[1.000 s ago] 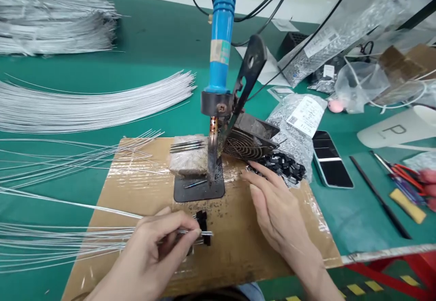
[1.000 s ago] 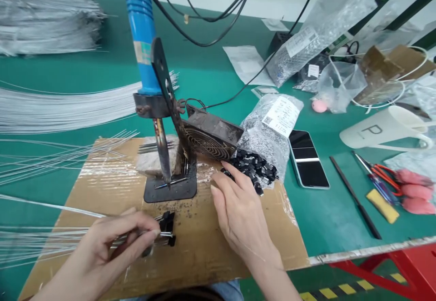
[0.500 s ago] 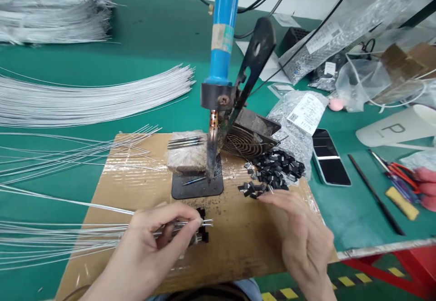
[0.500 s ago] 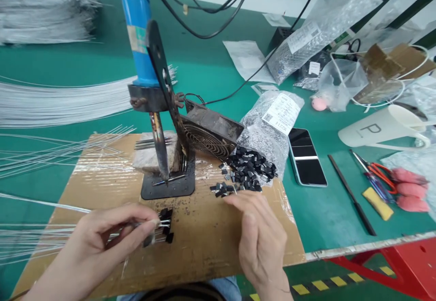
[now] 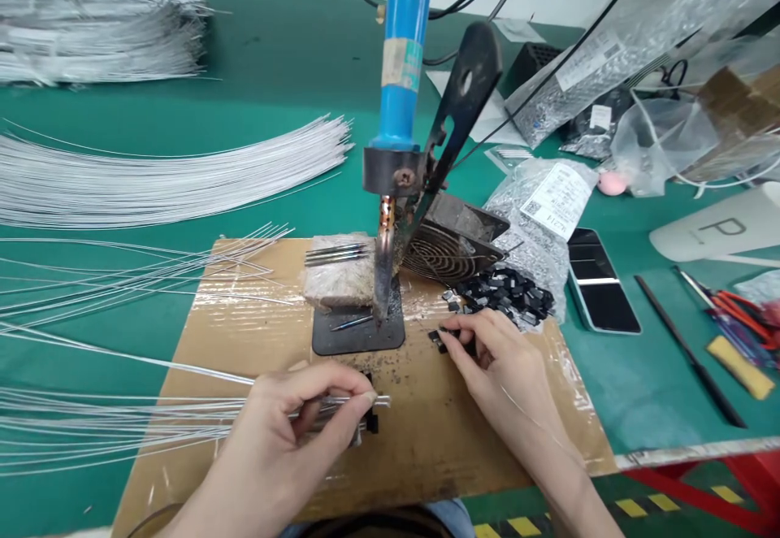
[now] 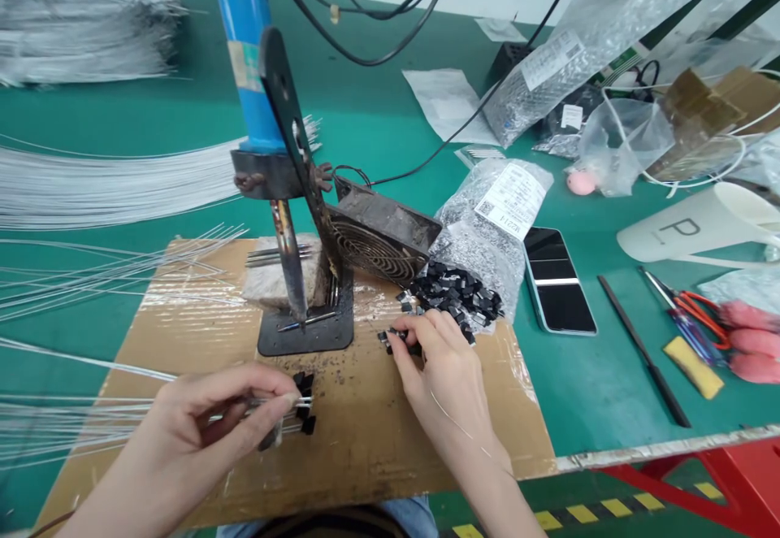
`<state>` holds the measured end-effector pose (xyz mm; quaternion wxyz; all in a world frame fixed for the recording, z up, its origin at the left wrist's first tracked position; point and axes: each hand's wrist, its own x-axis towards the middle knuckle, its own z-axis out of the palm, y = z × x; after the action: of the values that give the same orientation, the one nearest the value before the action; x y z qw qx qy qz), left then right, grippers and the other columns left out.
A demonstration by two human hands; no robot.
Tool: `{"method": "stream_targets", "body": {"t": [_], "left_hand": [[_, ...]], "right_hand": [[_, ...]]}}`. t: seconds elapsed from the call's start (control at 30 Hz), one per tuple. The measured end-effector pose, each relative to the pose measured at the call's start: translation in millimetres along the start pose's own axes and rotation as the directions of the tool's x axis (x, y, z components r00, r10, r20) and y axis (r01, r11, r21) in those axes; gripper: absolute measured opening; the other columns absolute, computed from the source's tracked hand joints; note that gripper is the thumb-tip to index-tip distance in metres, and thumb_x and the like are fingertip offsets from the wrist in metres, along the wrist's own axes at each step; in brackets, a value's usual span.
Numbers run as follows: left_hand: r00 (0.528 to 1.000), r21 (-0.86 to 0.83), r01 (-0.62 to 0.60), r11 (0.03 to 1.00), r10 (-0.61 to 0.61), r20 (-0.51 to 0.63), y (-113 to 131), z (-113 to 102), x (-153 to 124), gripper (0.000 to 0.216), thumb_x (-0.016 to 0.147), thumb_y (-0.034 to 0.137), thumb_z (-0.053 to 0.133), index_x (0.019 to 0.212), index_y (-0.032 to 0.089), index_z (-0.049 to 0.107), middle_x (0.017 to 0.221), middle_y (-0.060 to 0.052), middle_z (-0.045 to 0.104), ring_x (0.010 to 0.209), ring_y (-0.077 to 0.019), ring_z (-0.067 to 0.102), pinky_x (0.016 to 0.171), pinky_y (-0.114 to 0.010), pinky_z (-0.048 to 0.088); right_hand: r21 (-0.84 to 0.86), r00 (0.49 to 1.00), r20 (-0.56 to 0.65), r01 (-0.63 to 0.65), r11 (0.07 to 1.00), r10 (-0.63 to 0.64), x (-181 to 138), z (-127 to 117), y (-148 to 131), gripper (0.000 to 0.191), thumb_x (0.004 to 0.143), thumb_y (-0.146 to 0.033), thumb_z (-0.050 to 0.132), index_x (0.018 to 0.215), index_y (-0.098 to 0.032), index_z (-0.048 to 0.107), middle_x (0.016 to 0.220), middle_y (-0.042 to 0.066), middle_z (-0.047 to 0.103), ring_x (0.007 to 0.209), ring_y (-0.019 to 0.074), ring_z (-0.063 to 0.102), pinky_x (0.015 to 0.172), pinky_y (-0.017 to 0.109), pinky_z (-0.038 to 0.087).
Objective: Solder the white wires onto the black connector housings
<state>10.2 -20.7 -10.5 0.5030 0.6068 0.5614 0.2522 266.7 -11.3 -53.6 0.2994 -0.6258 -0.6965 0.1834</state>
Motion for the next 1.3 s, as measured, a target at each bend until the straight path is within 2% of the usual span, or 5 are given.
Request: {"method": "stream_targets", "body": {"t": [0.4,0.73,0.83,1.03,1.3], "left_hand": [[0.999,0.033,-0.043,0.999,0.044,-0.022,-4,1,0,0.02,0.092,0.031,0.067,0.077,0.025,0.079,0.063,0.001,0.067,0.054,-0.014,0.047,0.049,-0.023,0.037],[0.996,0.055,-0.082,0.995,0.083,-0.017,1,0,1,0.019,0.094,0.027,0.067,0.078,0.026,0.077,0.066,0.003,0.067,0.058,-0.0137,0.05,0.051,-0.022,0.039],[0.995,0.051,-0.088,0.995,0.09,-0.034,3,1,0,0.02,0.093,0.026,0.066,0.076,0.025,0.076,0.061,0.005,0.057,0.054,-0.0124,0.043,0.048,-0.022,0.034],[0.998,0.02,-0.044,0.999,0.044,-0.045,4,6,2,0.02,0.094,0.029,0.066,0.079,0.023,0.077,0.057,0.005,0.049,0.051,-0.0118,0.036,0.046,-0.023,0.03],[0.993,0.008,-0.046,0.999,0.047,-0.111,3,3,3,0.014,0.089,0.028,0.074,0.08,0.022,0.083,0.068,-0.001,0.074,0.056,-0.0148,0.058,0.05,-0.022,0.044]], "right_hand": [[-0.011,0.999,0.02,0.045,0.999,-0.045,0,4,-5,0.005,0.096,-0.012,0.071,0.097,-0.017,0.072,0.085,0.002,0.064,0.083,0.02,0.061,0.075,0.032,0.048],[0.077,0.992,-0.05,-0.109,0.991,0.114,-7,-1,-14,0.007,0.099,-0.022,0.065,0.093,-0.022,0.068,0.073,-0.003,0.061,0.061,0.0131,0.057,0.06,0.026,0.049],[0.174,0.982,-0.052,-0.172,0.97,0.183,-12,-5,-21,0.006,0.1,-0.025,0.064,0.095,-0.024,0.068,0.075,-0.003,0.065,0.062,0.0115,0.062,0.058,0.021,0.052],[0.391,0.937,-0.017,-0.314,0.865,0.348,-22,-2,-45,0.01,0.098,-0.032,0.069,0.102,-0.024,0.073,0.081,0.0,0.073,0.066,0.0122,0.069,0.064,0.022,0.059],[0.621,0.858,0.133,-0.463,0.633,0.497,-23,6,-68,0.015,0.095,-0.039,0.074,0.089,-0.026,0.077,0.068,-0.003,0.065,0.059,0.0101,0.06,0.056,0.02,0.05]]}}
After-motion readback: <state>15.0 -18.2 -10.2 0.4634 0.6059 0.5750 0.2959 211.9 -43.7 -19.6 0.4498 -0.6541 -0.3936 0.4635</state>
